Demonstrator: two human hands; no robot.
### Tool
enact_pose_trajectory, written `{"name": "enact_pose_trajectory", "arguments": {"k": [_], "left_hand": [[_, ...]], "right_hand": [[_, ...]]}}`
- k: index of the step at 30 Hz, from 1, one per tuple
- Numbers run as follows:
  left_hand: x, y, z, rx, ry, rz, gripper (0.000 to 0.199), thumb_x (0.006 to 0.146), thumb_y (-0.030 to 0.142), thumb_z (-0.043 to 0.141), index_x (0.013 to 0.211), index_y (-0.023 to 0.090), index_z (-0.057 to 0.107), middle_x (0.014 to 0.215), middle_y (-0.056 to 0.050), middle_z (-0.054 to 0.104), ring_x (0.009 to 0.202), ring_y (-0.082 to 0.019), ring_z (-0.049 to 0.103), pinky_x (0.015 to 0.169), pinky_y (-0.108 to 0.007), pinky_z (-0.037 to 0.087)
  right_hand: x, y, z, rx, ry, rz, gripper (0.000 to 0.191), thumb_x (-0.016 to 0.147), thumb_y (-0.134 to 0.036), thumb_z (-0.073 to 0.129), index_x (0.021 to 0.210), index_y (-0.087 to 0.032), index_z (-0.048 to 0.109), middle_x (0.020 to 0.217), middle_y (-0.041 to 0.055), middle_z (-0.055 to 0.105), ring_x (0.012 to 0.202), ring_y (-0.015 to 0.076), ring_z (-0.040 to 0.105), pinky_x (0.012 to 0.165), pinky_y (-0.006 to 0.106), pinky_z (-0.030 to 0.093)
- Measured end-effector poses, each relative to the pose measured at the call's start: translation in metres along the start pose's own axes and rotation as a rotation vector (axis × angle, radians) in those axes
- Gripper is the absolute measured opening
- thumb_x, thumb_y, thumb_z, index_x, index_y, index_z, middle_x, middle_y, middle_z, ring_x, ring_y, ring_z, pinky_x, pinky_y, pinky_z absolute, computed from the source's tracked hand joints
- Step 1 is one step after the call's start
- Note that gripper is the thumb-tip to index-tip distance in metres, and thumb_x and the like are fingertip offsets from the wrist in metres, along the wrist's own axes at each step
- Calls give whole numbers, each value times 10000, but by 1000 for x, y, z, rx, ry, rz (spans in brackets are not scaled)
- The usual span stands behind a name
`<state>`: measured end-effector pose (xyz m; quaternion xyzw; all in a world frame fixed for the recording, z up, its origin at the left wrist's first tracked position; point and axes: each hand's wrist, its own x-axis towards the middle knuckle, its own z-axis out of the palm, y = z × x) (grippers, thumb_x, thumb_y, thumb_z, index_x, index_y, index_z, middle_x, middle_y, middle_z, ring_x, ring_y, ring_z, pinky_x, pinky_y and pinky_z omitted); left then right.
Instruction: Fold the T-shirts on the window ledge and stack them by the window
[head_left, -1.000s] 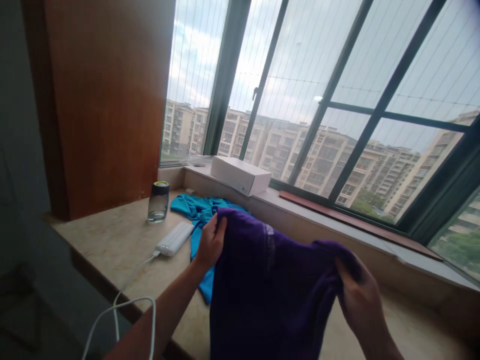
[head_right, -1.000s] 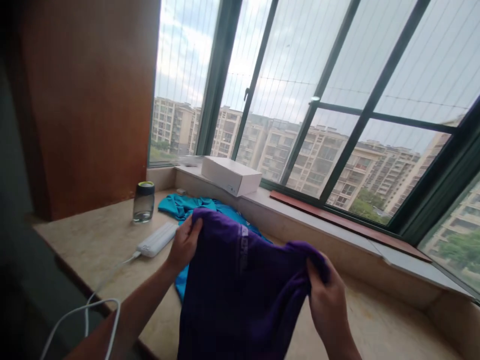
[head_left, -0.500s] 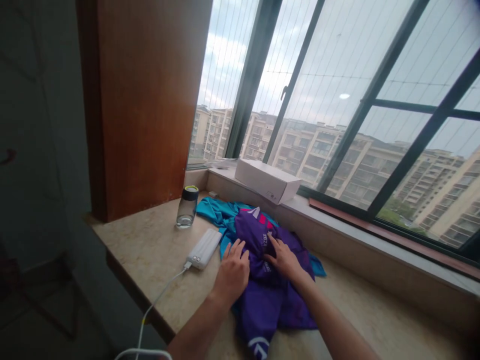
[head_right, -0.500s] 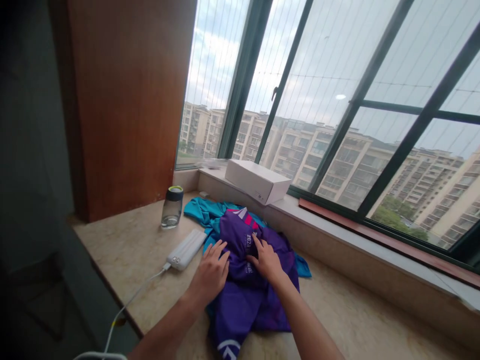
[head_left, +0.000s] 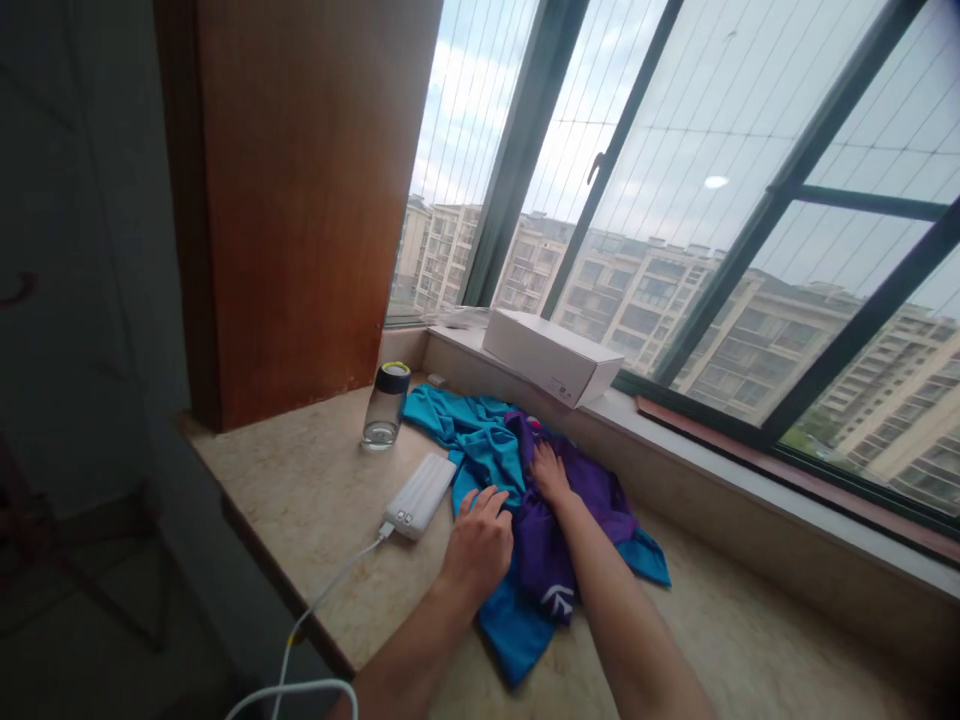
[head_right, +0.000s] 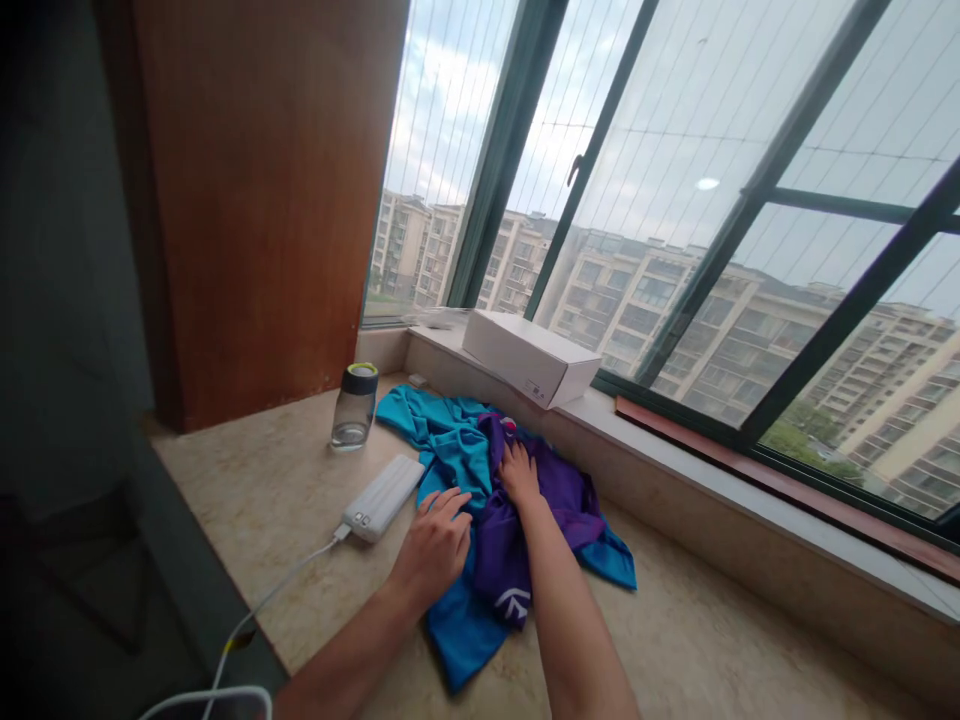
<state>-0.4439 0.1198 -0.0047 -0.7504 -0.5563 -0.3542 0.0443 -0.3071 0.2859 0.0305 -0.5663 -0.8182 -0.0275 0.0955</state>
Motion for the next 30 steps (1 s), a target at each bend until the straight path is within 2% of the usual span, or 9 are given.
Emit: {"name": "enact_pose_trajectory", "arguments": {"k": [4, 8, 11, 14, 17, 21, 26, 28, 30], "left_hand": [[5, -7, 2, 46, -43, 8, 270, 933, 86, 510, 1005, 160, 759, 1325, -132, 703, 1310, -304, 595, 1145, -549, 407], [13, -13, 0, 104, 26, 32, 276, 956, 146, 479, 963, 155, 754, 1189, -153, 749, 1178, -315, 669, 1056, -520, 486], [19, -17, 2, 112, 66, 115, 295, 963, 204, 457, 925, 160, 746, 1073, -150, 768, 1047, -306, 708, 975, -477, 535], [28, -15, 6, 118, 82, 230, 311, 963, 249, 443, 924, 163, 739, 1051, -152, 773, 1028, -308, 712, 969, -466, 535], [42, 5, 11, 126, 92, 335, 331, 960, 288, 438, 924, 165, 743, 1082, -160, 775, 1068, -329, 700, 991, -494, 518], [64, 73, 30, 37, 37, 504, 330, 953, 312, 456, 937, 171, 753, 1091, -147, 776, 1094, -317, 696, 1012, -482, 514], [74, 170, 85, -91, -64, 700, 342, 975, 299, 447, 898, 173, 755, 1013, -122, 787, 993, -278, 733, 934, -433, 568], [71, 189, 107, -115, -71, 770, 333, 975, 290, 456, 883, 177, 755, 979, -115, 789, 961, -280, 742, 901, -433, 583], [68, 195, 123, -147, -60, 829, 309, 971, 289, 478, 895, 177, 756, 975, -111, 788, 949, -283, 746, 890, -432, 588]], "right_hand": [[-20, -22, -24, 31, -4, -99, 491, 999, -243, 499, 1482, -165, 526, 1473, 231, 555, 1385, 363, 498, 1136, 587, 356], [-113, -6, -37, 106, 77, -293, 372, 1021, -288, 522, 1379, -254, 618, 1392, 110, 651, 1311, 235, 574, 1144, 395, 386], [-212, 48, -29, 202, 235, -450, 266, 985, -202, 563, 1211, -222, 702, 1180, 107, 750, 1150, 233, 666, 1032, 379, 478], [-301, 124, -25, 263, 367, -306, 236, 947, -135, 559, 1101, -206, 723, 982, 82, 783, 940, 216, 725, 884, 353, 546], [-359, 191, -33, 286, 474, -115, 291, 946, -111, 514, 1141, -196, 713, 948, 80, 792, 873, 208, 742, 822, 340, 562], [-376, 241, -48, 290, 453, -37, 313, 936, -114, 536, 1179, -194, 716, 898, 71, 797, 846, 201, 748, 814, 319, 550], [-363, 259, -48, 368, 413, 64, 393, 925, -96, 557, 1283, -207, 679, 934, 42, 800, 807, 163, 742, 771, 261, 531], [-363, 264, -45, 431, 427, 124, 439, 957, -110, 526, 1372, -219, 619, 929, 20, 796, 775, 138, 739, 728, 228, 525], [-368, 271, -44, 520, 425, 153, 449, 972, -129, 516, 1401, -235, 597, 905, 1, 791, 779, 127, 738, 734, 217, 523]]}}
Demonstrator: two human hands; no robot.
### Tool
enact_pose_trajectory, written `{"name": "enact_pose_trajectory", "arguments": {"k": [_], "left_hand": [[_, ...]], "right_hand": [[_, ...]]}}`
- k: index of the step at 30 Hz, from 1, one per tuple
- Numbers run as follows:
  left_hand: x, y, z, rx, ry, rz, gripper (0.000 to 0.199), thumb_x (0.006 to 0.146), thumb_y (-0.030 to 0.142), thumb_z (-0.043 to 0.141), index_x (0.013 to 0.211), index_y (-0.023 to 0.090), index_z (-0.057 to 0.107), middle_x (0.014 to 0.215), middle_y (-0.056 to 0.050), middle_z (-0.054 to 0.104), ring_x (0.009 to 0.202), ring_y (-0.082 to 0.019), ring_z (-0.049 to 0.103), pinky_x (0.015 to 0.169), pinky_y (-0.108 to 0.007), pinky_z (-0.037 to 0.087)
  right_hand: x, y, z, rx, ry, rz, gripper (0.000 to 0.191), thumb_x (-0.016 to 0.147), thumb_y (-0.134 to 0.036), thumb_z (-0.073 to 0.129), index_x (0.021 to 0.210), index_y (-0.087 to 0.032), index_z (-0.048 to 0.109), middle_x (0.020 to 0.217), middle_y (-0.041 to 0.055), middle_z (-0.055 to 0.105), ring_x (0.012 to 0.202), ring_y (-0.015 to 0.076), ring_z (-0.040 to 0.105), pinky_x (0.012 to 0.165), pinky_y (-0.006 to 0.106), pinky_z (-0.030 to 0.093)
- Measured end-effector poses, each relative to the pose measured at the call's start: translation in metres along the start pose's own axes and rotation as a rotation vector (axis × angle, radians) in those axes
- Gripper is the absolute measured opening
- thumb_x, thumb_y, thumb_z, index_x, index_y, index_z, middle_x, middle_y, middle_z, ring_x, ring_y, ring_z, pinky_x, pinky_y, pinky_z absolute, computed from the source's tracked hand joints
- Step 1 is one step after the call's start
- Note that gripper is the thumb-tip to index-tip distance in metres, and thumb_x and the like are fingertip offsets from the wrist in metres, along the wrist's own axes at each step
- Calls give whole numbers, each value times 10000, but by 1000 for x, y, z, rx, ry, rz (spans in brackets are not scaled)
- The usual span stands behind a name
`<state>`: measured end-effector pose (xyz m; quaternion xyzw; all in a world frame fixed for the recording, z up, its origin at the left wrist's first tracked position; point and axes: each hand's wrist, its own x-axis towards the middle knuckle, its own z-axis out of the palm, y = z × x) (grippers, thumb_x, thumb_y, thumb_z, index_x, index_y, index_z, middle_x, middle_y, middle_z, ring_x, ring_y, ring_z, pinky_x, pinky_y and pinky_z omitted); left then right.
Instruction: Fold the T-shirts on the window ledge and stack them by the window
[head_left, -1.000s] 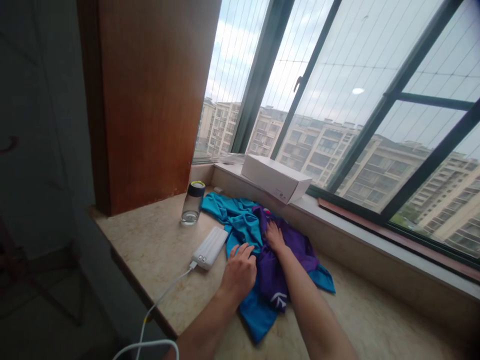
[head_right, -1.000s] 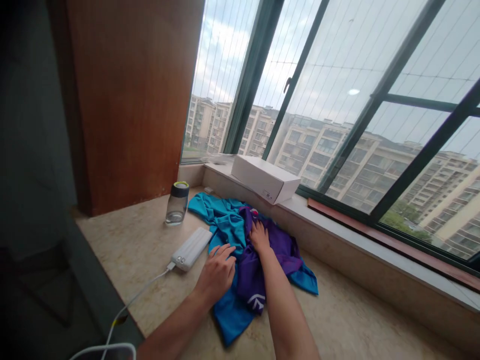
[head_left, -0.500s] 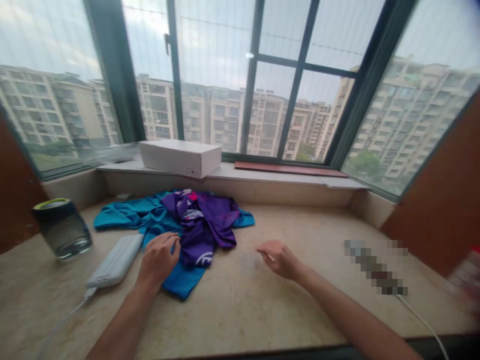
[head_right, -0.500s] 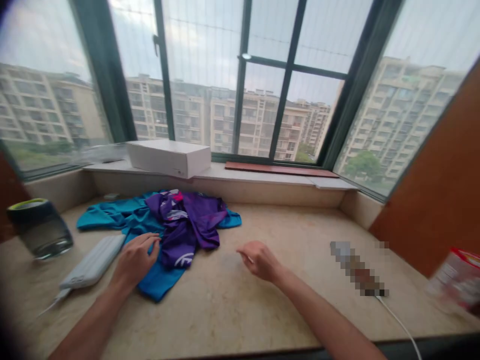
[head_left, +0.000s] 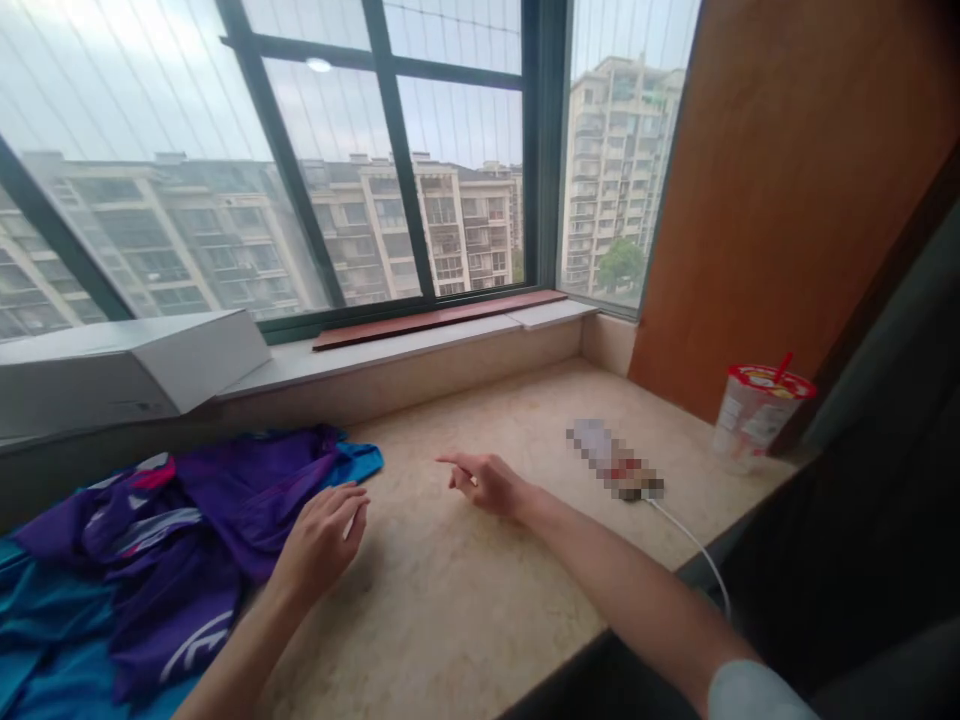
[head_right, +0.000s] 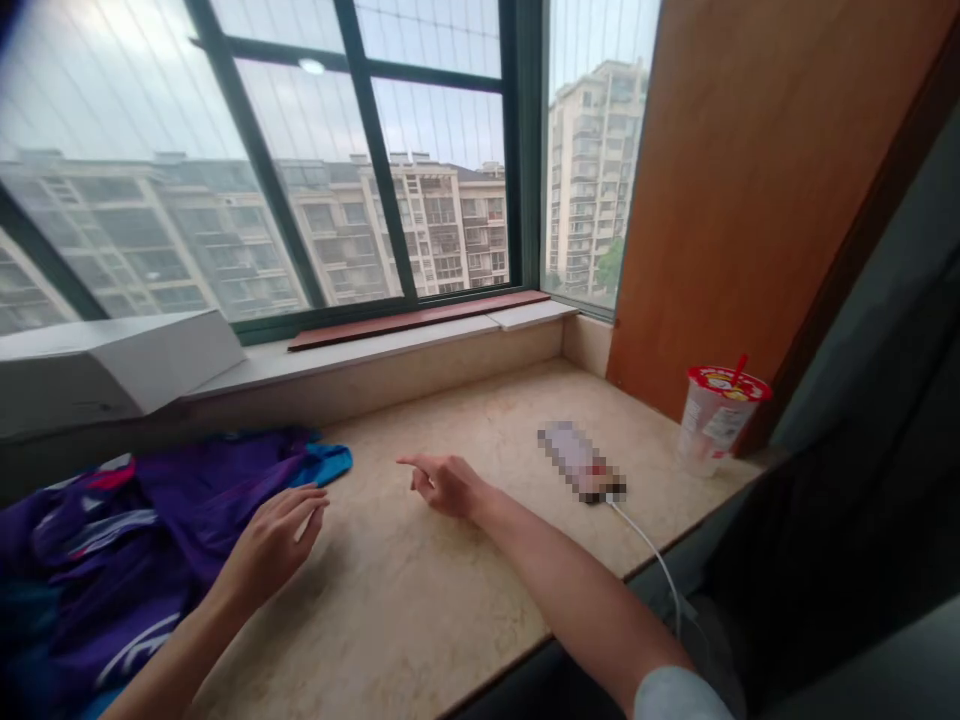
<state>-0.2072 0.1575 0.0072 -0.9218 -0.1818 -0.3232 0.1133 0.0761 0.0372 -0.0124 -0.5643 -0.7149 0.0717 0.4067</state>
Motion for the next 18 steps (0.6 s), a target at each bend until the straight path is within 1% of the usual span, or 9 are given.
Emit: {"name": "enact_pose_trajectory", "arguments": {"k": [3, 6, 11, 14, 18], "left_hand": [[-7, -4, 12, -45, 29, 27, 275, 972, 310, 515, 931, 180, 754, 991, -102, 787, 955, -275, 749, 892, -409, 588], [-14, -8, 17, -89, 31, -23, 274, 974, 352, 530, 953, 194, 753, 1008, -89, 788, 973, -266, 749, 905, -387, 586], [-15, -6, 16, -133, -9, -70, 299, 964, 407, 526, 938, 221, 760, 1010, -79, 796, 982, -263, 752, 907, -370, 591], [-14, -4, 13, -137, -10, -85, 301, 960, 404, 525, 938, 220, 762, 1008, -81, 797, 973, -267, 754, 908, -383, 596], [-14, -1, 10, -142, -7, -83, 290, 960, 390, 525, 927, 222, 759, 1004, -77, 797, 973, -265, 754, 908, -382, 597]], "right_hand": [[-3, 8, -8, 67, -10, 23, 444, 976, -146, 514, 1399, -252, 600, 899, -6, 789, 807, 129, 737, 757, 221, 522], [-4, 9, -10, 49, -7, 47, 432, 987, -164, 508, 1398, -259, 598, 905, -6, 791, 817, 133, 736, 774, 230, 522], [-4, 3, -6, 70, -61, 32, 408, 993, -168, 506, 1376, -246, 625, 879, -1, 789, 806, 128, 738, 807, 234, 522], [-5, 2, -6, 78, -66, 68, 412, 988, -160, 505, 1370, -248, 633, 869, -5, 788, 792, 125, 734, 787, 230, 525], [-5, 7, -8, 77, -66, 114, 397, 981, -155, 507, 1339, -232, 661, 869, 11, 791, 791, 133, 732, 769, 235, 526]]}}
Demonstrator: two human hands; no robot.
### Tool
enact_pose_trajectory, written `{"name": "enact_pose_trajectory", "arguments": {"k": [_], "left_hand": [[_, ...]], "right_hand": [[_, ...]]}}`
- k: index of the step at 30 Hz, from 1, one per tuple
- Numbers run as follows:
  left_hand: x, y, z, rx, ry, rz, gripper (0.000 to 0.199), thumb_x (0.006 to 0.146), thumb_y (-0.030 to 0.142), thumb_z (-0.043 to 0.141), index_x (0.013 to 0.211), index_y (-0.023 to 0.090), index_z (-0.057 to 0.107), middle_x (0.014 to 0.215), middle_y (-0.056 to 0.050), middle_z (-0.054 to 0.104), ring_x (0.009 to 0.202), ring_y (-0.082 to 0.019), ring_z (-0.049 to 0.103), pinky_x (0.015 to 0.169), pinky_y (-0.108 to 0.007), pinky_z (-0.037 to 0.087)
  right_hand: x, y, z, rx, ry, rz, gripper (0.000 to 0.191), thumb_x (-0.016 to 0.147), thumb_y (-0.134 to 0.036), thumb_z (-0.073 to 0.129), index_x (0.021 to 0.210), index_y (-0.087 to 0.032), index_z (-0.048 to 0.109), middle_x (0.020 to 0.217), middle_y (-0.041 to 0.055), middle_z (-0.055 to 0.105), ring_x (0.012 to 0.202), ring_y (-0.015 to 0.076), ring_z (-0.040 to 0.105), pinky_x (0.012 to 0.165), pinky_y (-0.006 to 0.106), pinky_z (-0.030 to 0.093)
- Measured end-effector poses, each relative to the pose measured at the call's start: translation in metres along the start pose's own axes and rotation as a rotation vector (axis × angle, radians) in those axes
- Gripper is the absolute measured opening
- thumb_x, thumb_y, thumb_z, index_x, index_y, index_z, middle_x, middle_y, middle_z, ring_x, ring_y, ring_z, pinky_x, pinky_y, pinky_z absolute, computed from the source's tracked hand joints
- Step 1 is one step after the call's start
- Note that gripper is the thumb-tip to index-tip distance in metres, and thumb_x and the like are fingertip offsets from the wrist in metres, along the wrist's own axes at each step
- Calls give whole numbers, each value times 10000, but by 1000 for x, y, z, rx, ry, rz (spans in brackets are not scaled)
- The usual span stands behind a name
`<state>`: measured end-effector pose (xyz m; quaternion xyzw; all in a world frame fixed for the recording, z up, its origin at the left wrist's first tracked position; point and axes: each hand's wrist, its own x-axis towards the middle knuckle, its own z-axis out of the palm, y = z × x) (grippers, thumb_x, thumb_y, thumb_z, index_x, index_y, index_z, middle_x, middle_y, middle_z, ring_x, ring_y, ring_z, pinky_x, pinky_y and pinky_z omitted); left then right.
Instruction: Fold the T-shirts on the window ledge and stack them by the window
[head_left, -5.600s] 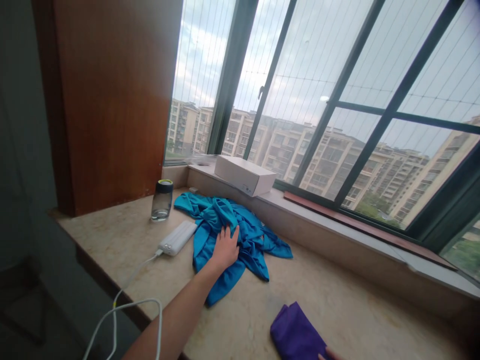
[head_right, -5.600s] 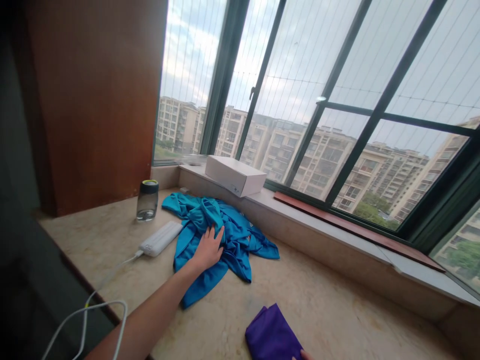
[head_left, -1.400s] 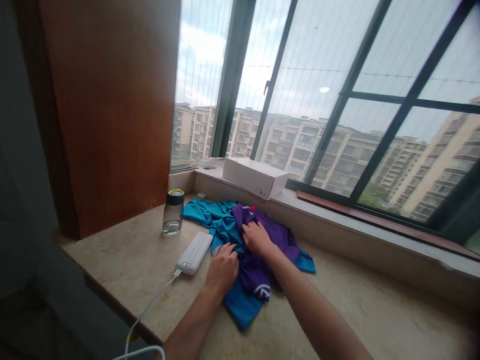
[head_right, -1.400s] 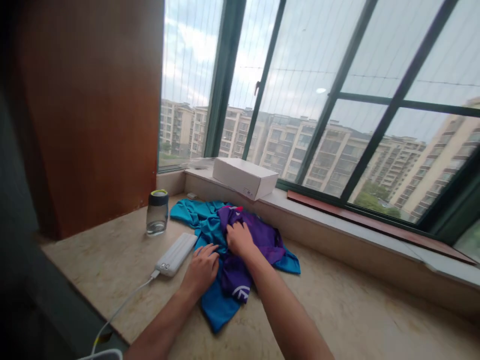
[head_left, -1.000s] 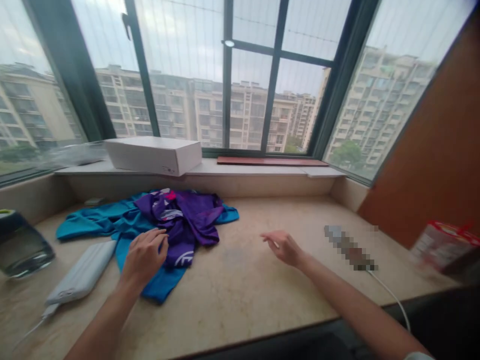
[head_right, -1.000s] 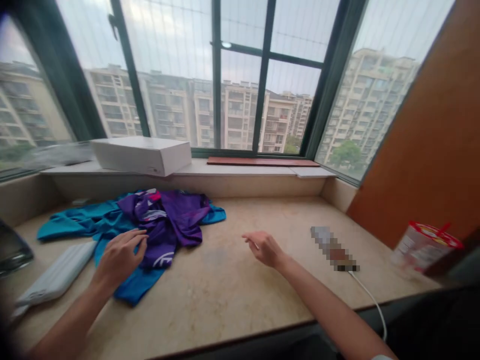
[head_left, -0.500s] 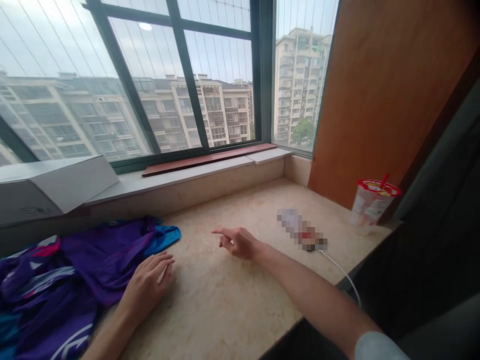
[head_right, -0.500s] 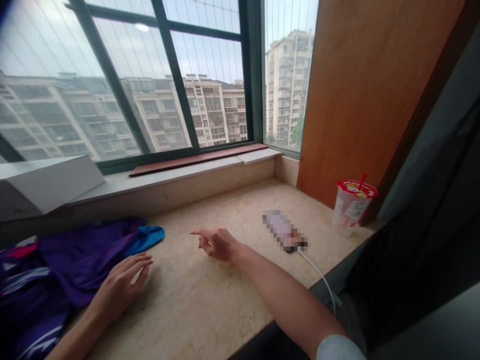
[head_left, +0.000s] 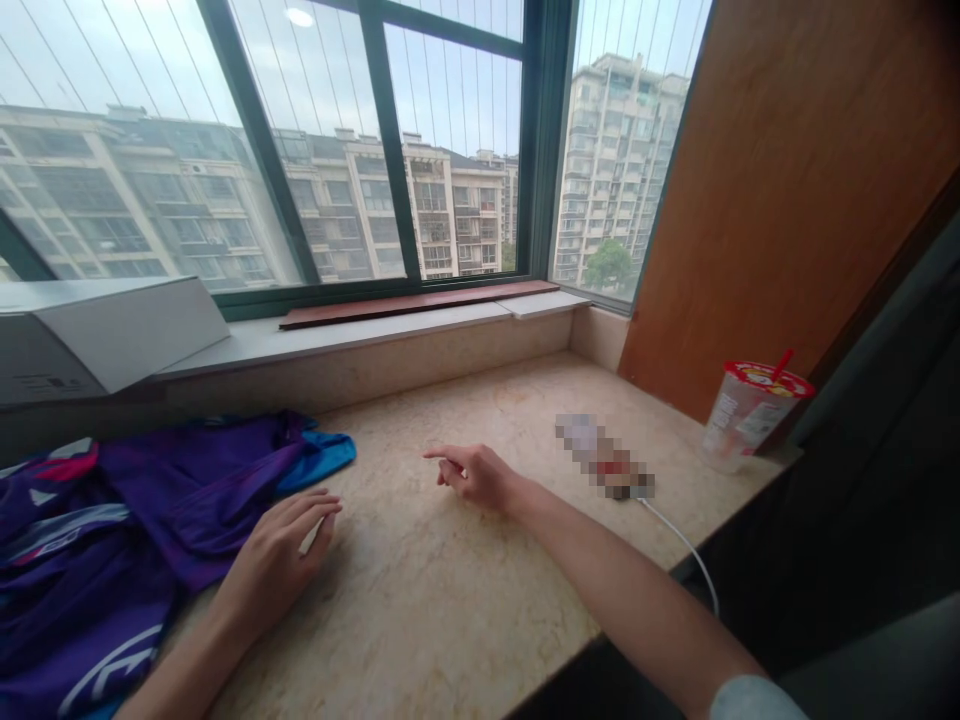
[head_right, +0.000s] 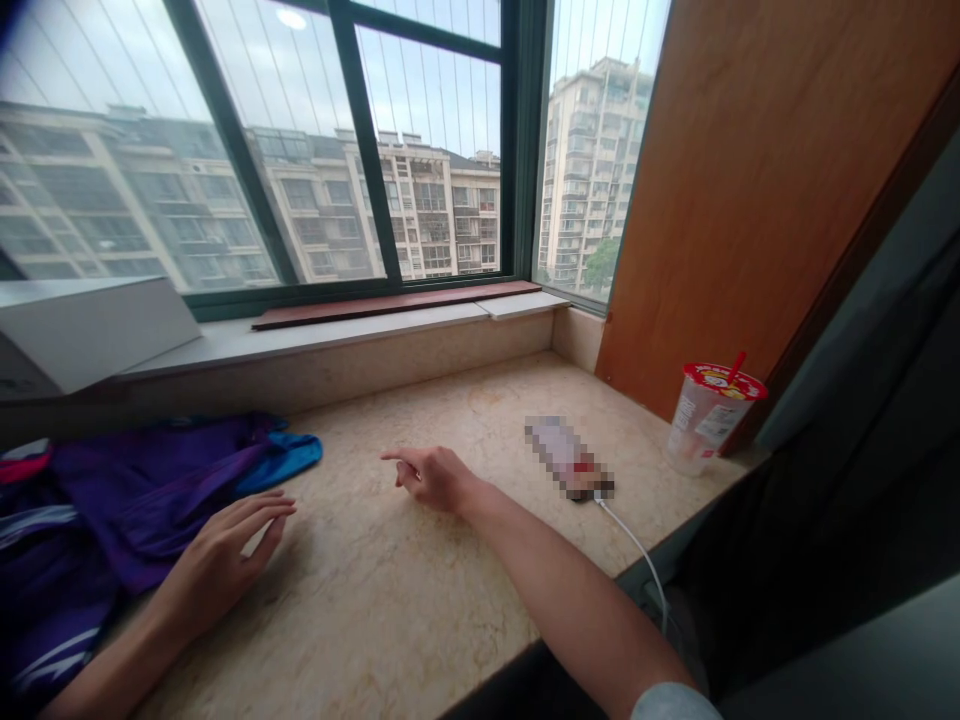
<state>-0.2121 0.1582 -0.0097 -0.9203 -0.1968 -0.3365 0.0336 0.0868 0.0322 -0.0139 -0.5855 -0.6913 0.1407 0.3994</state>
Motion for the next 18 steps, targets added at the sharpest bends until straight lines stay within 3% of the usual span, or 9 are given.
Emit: {"name": "enact_pose_trajectory", "arguments": {"k": [14, 18], "left_hand": [[-4, -1, -1, 39, -23, 54, 279, 981, 342, 517, 964, 197, 754, 1027, -94, 785, 1013, -270, 739, 917, -397, 592], [-7, -5, 2, 82, -35, 31, 301, 979, 343, 494, 971, 198, 757, 1158, -131, 750, 1109, -305, 706, 972, -460, 575]], "right_hand": [[-1, 3, 4, 20, 41, -31, 328, 946, -138, 551, 1195, -215, 750, 891, 24, 798, 767, 134, 728, 746, 224, 506], [-1, 4, 4, 19, 27, -23, 324, 952, -144, 547, 1194, -211, 752, 907, 29, 800, 772, 134, 729, 743, 224, 513]]}}
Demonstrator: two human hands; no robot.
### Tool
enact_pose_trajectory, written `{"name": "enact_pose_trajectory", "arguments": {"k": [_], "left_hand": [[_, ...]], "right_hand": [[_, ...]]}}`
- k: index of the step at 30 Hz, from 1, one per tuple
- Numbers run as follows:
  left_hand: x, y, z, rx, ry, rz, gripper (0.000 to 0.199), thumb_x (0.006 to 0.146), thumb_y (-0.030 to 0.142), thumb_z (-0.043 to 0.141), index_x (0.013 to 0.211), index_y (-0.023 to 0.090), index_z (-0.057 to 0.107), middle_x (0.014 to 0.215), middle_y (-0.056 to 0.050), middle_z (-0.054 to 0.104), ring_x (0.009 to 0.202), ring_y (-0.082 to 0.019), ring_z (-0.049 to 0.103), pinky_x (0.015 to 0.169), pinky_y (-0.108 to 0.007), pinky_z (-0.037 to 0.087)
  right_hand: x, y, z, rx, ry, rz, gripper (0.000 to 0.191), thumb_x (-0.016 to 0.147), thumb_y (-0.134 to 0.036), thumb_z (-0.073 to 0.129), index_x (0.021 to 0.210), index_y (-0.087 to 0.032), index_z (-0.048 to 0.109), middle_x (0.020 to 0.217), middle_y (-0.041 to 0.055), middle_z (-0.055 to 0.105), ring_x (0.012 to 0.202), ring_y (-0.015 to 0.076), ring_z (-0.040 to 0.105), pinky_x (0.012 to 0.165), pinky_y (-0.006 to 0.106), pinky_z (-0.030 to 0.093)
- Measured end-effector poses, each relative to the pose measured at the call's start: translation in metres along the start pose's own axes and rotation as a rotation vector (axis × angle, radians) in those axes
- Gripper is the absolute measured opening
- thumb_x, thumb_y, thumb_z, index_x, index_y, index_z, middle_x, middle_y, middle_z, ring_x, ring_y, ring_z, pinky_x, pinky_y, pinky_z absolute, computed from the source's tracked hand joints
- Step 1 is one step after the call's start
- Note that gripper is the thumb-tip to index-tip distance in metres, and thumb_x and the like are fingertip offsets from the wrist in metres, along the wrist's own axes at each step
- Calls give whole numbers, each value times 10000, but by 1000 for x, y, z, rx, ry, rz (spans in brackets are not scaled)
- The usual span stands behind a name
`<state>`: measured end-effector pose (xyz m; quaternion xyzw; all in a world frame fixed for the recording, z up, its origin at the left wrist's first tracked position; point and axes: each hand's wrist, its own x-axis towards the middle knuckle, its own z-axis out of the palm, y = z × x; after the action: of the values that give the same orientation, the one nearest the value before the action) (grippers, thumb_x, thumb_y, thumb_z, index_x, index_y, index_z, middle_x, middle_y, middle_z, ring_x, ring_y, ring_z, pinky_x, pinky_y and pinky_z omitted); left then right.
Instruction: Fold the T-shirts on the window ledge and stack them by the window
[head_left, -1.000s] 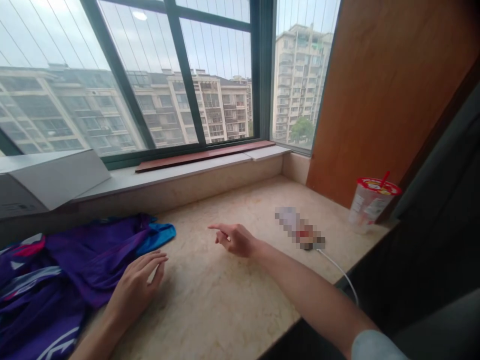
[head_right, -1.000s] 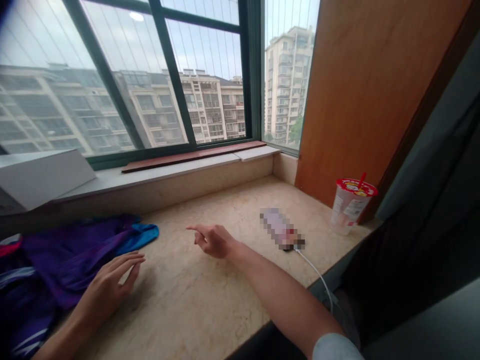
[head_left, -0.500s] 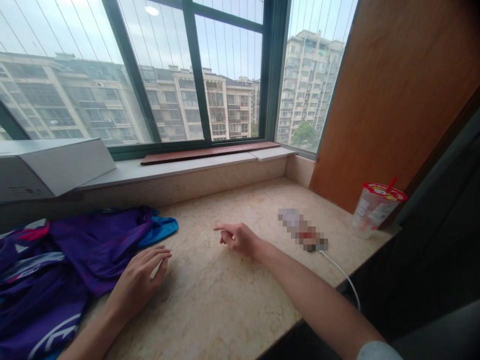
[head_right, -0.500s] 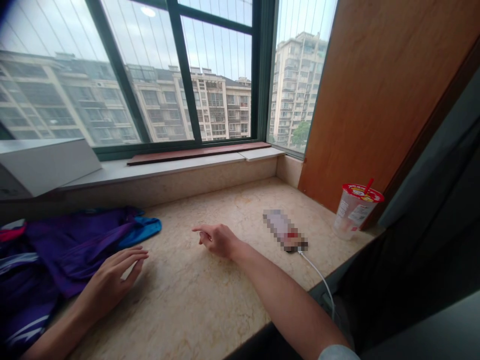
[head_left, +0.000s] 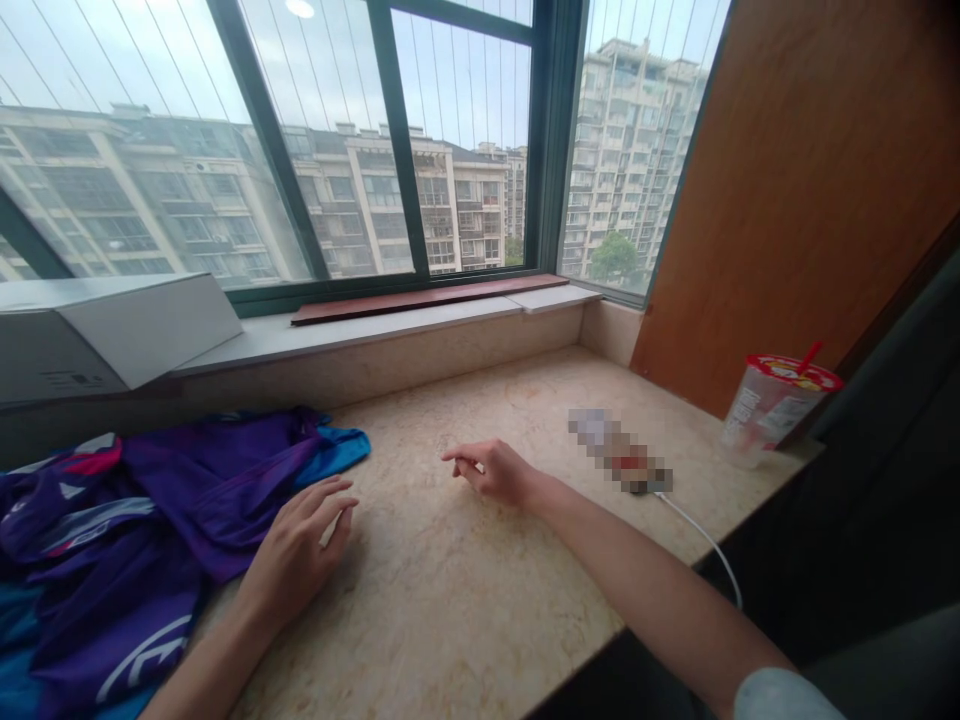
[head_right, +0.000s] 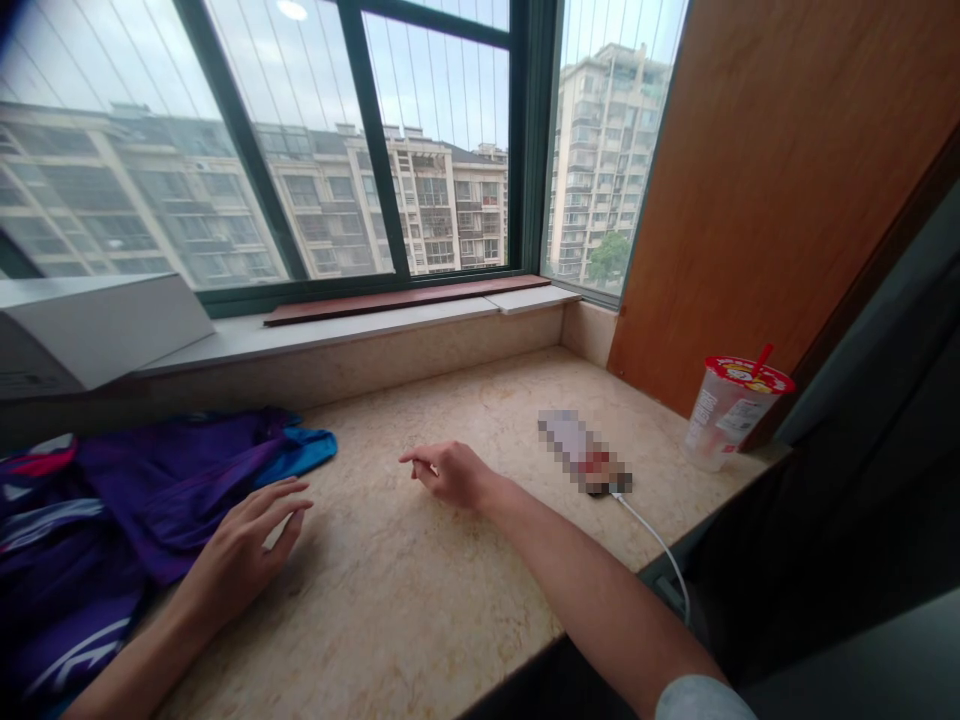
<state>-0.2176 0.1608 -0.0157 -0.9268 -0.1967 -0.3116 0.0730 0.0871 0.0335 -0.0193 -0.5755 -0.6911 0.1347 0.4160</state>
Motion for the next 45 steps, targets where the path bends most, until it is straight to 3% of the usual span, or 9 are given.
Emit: {"name": "enact_pose_trajectory", "arguments": {"k": [9, 14, 21, 25, 31, 36, 39, 42, 45], "left_hand": [[-1, -22, -23, 246, 146, -326, 539, 937, 434, 462, 1337, 100, 600, 1555, -234, 450, 1443, -494, 394, 1153, -710, 337], [-29, -58, -36, 326, 279, -633, 611, 856, 530, 616, 1364, 192, 572, 1565, -199, 449, 1441, -669, 159, 1007, -931, 202], [-50, -101, -21, 323, 168, -584, 421, 924, 456, 511, 1089, 118, 700, 1170, -306, 711, 1162, -591, 619, 863, -845, 460], [-23, -63, -23, 153, 104, -410, 536, 989, 413, 430, 1392, 97, 590, 1332, -208, 683, 1241, -403, 647, 1027, -557, 556], [1, 44, -37, -58, -139, 322, 582, 994, 226, 501, 1559, 345, 424, 1513, -61, 567, 1320, -282, 607, 1092, -423, 513], [3, 65, -34, -111, -225, 278, 788, 940, 249, 600, 1637, 289, 233, 1601, -142, 436, 1394, -347, 524, 1073, -504, 517], [2, 58, -30, -140, -265, 199, 731, 903, 256, 650, 1580, 270, 376, 1537, -141, 529, 1352, -343, 563, 1069, -498, 516], [1, 55, -29, -164, -325, 147, 368, 932, 209, 585, 1288, 269, 654, 1277, -93, 719, 1140, -263, 687, 988, -381, 544], [2, 50, -32, -164, -274, 66, 247, 958, 159, 463, 879, 236, 684, 906, -62, 751, 838, -208, 705, 794, -313, 548]], "right_hand": [[-1, -3, 0, -6, -34, -4, 336, 948, -143, 543, 1201, -214, 752, 929, 26, 801, 753, 125, 703, 739, 219, 516], [-2, -4, 0, -6, -27, -25, 333, 938, -129, 544, 1181, -200, 760, 913, 29, 794, 751, 128, 697, 743, 223, 509], [-2, -2, 3, -19, -51, -26, 330, 946, -136, 537, 1187, -207, 751, 918, 26, 792, 763, 129, 700, 755, 234, 519], [-2, -4, 3, -21, -47, -24, 316, 960, -160, 529, 1182, -210, 750, 919, 33, 789, 784, 146, 711, 783, 258, 538], [-4, -1, 3, -27, -15, -122, 661, 916, -244, 652, 1541, -224, 437, 1389, 127, 641, 1255, 235, 617, 1078, 415, 485], [0, 1, 3, -28, -115, -214, 420, 940, -220, 592, 1358, -212, 637, 1339, 110, 682, 1252, 247, 627, 1096, 412, 479], [0, -4, 3, -33, -134, -232, 283, 893, -209, 644, 1160, -200, 736, 1179, 91, 755, 1105, 251, 693, 1014, 390, 524], [-2, -11, 2, -48, -105, -224, 270, 880, -194, 636, 1122, -217, 753, 1137, 74, 774, 1045, 251, 709, 975, 383, 531], [-5, -14, -3, -102, -38, -207, 294, 901, -185, 562, 1112, -216, 763, 1086, 74, 787, 1004, 253, 720, 937, 377, 529]]}}
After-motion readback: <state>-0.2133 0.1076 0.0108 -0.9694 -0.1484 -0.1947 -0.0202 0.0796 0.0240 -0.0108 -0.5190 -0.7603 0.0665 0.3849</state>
